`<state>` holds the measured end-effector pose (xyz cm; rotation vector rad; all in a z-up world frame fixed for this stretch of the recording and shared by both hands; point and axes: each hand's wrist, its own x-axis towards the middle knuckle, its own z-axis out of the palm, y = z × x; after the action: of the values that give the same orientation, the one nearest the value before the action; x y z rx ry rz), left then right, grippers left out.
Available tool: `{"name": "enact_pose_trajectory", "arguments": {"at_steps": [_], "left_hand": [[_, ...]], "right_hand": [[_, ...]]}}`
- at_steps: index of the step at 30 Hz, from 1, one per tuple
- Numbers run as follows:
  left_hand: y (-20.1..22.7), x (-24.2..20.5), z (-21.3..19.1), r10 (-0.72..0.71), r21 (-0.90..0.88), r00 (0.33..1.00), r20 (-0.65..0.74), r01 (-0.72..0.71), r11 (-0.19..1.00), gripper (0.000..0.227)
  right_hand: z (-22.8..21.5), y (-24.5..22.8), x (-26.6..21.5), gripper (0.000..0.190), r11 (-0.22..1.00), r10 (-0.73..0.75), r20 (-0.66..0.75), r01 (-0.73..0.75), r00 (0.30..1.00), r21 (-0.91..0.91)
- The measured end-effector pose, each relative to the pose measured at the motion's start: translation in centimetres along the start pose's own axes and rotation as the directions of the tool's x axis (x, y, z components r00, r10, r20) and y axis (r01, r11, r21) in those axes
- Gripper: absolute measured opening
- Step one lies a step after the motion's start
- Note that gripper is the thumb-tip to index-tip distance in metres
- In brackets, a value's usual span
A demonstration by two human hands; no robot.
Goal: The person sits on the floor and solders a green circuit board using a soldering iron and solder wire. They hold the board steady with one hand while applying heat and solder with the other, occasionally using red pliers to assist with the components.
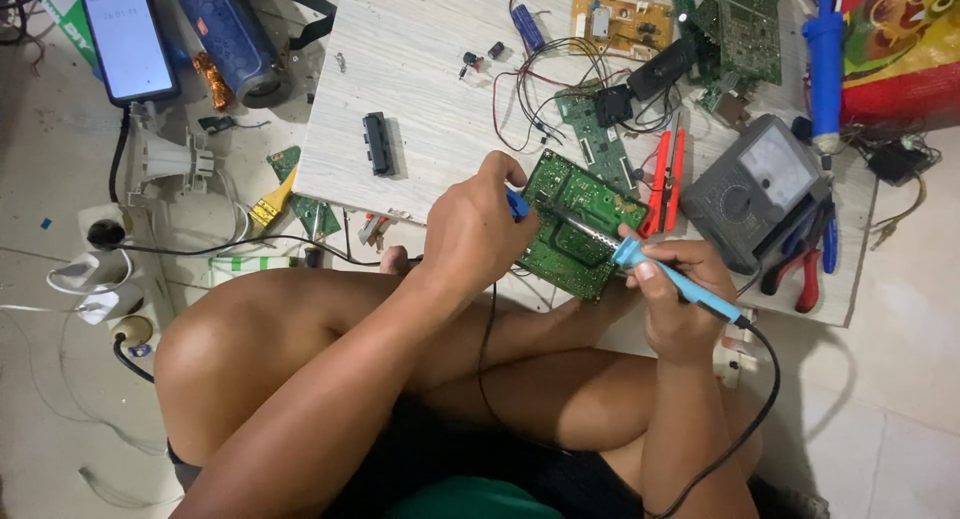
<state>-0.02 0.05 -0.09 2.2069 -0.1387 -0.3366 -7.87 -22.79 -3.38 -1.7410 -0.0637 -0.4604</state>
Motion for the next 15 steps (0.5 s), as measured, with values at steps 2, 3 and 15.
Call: {"name": "enact_pose_trajectory", "arguments": {"at_steps": [2,3,15], "left_hand": [[-0.1,0.2,0.0,0.004,0.007,1.000,0.000,-0.004,1.000,0.034],[-0.2,0.3,0.0,0.008,0.013,1.000,-0.001,-0.008,1.000,0.033],[-0.7,0.8,-0.2,-0.005,-0.153,0.977,-0.212,-0.028,0.988,0.037]], "right_hand": [[0.1,-0.3,0.1,0.019,1.000,-0.006,-0.002,0.006,1.000,0.004],[0.2,-0.4,0.1,0.018,1.000,-0.013,-0.005,0.013,1.000,0.008],[0.2,-0.6,0.0,0.018,0.999,0.010,-0.011,-0.009,1.000,0.033]]}}
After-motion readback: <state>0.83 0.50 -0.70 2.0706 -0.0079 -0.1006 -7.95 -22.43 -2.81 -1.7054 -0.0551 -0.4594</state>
